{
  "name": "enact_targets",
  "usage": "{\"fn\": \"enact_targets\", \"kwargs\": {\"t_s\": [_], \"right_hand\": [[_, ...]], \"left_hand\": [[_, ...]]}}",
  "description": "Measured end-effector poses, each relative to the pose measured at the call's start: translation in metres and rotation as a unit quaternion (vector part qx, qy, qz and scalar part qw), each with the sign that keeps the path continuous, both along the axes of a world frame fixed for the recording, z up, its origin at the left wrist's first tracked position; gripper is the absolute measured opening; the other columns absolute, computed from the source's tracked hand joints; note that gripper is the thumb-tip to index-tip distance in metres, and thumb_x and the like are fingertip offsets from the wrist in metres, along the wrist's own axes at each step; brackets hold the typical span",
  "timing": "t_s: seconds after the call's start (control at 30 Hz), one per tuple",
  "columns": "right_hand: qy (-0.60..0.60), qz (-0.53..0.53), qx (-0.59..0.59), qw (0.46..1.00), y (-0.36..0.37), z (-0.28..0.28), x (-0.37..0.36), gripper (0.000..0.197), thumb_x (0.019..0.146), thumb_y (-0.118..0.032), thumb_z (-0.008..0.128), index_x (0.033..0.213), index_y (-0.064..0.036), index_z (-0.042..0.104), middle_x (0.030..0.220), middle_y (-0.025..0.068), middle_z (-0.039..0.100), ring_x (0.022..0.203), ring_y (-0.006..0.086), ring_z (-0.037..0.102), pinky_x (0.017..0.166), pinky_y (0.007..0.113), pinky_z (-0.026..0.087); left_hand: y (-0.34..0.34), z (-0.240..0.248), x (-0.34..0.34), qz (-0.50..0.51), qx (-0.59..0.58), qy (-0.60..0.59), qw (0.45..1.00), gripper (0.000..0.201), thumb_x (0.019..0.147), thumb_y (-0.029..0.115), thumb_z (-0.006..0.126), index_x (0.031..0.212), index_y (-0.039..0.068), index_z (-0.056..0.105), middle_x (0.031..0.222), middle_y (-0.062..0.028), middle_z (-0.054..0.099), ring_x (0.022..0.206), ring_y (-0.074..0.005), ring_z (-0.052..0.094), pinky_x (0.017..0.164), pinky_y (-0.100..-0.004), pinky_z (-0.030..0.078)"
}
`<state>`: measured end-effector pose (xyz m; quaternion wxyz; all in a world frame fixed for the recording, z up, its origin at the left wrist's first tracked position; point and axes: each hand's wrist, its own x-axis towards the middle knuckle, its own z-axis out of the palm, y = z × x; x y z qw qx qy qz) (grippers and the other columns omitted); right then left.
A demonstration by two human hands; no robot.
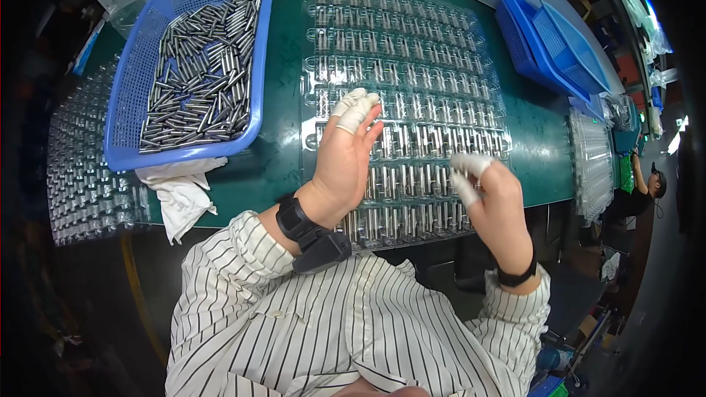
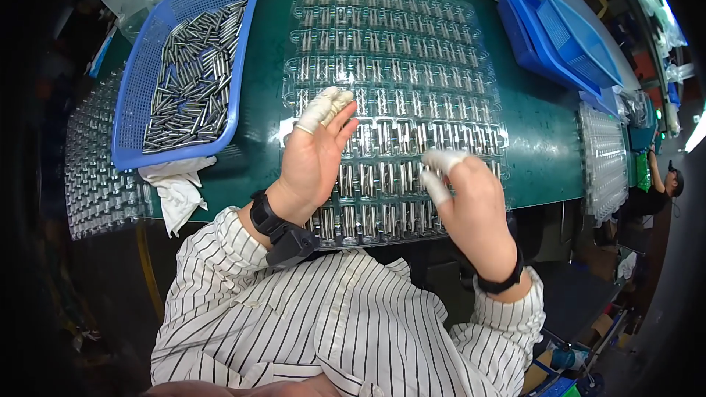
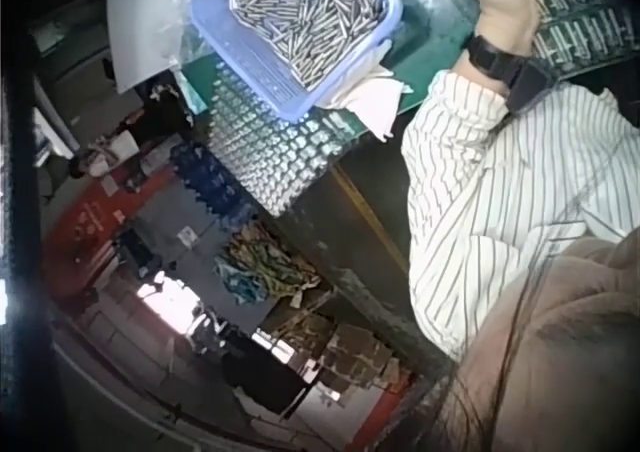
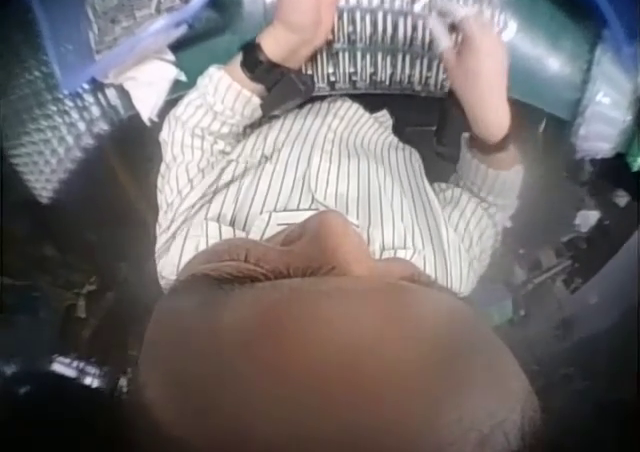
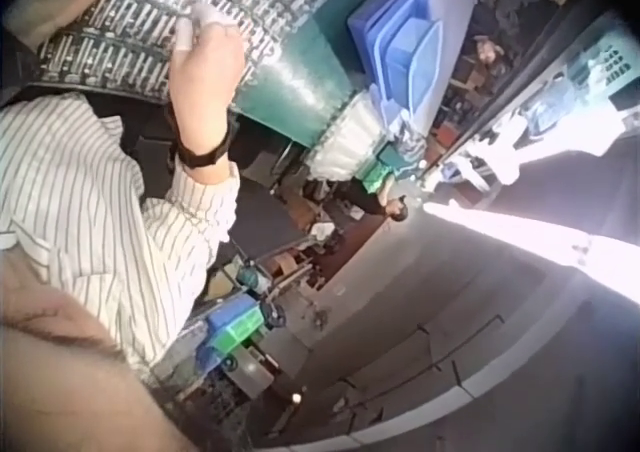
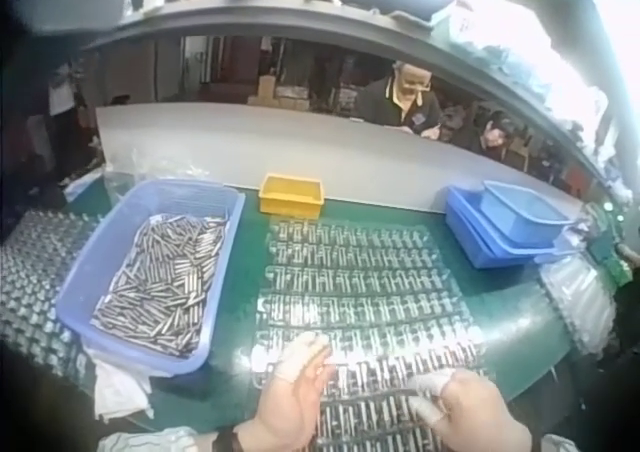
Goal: The person picks up metal pins from a blue basket, turns them over in their hands, and places them into the slots of a clear plastic tray.
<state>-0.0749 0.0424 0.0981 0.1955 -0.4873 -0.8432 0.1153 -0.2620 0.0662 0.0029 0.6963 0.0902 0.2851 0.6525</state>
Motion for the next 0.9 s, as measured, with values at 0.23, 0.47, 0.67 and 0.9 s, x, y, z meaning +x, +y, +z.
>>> {"fn": "enact_targets", "kwargs": {"t_s": [0.23, 0.47, 0.67, 0.9], "right_hand": [[0.112, -0.079, -0.084, 0.987, -0.100, -0.004, 0.016, 0.025, 0.077, -0.004, 0.065, 0.102, -0.0022, 0.059, 0.092, 0.0101, 0.060, 0.074, 0.0208, 0.055, 0.067, 0.028, 0.044], [0.128, -0.096, 0.147, 0.976, -0.144, -0.038, 0.038, 0.035, 0.081, -0.013, 0.065, 0.111, 0.0004, 0.054, 0.111, 0.0136, 0.055, 0.099, 0.0321, 0.049, 0.087, 0.040, 0.041], [0.134, -0.117, 0.160, 0.971, -0.158, -0.006, 0.059, 0.036, 0.084, -0.019, 0.061, 0.113, 0.0015, 0.053, 0.113, 0.0144, 0.054, 0.101, 0.0334, 0.048, 0.088, 0.043, 0.039], [0.151, -0.138, 0.138, 0.969, -0.147, 0.002, 0.061, 0.034, 0.083, -0.015, 0.061, 0.111, 0.0018, 0.053, 0.112, 0.0139, 0.055, 0.102, 0.0325, 0.048, 0.089, 0.042, 0.038]], "left_hand": [[-0.049, 0.063, -0.030, -0.098, 0.043, 0.134, 0.985, 0.037, 0.089, 0.019, 0.052, 0.123, 0.004, 0.045, 0.118, -0.0065, 0.052, 0.115, -0.0198, 0.047, 0.099, -0.0343, 0.035], [-0.032, 0.166, -0.116, -0.073, 0.120, 0.558, 0.818, 0.031, 0.088, 0.022, 0.053, 0.114, 0.005, 0.056, 0.107, -0.0022, 0.057, 0.103, -0.0139, 0.051, 0.090, -0.0265, 0.038], [0.039, 0.196, -0.192, -0.076, -0.183, 0.728, 0.657, 0.041, 0.087, 0.033, 0.054, 0.115, 0.004, 0.055, 0.104, -0.0089, 0.060, 0.099, -0.0173, 0.053, 0.084, -0.0320, 0.040], [0.129, 0.128, -0.264, -0.222, -0.095, 0.804, 0.543, 0.066, 0.082, 0.047, 0.055, 0.129, 0.002, 0.045, 0.132, -0.0188, 0.045, 0.119, -0.0305, 0.043, 0.099, -0.0404, 0.033]]}}
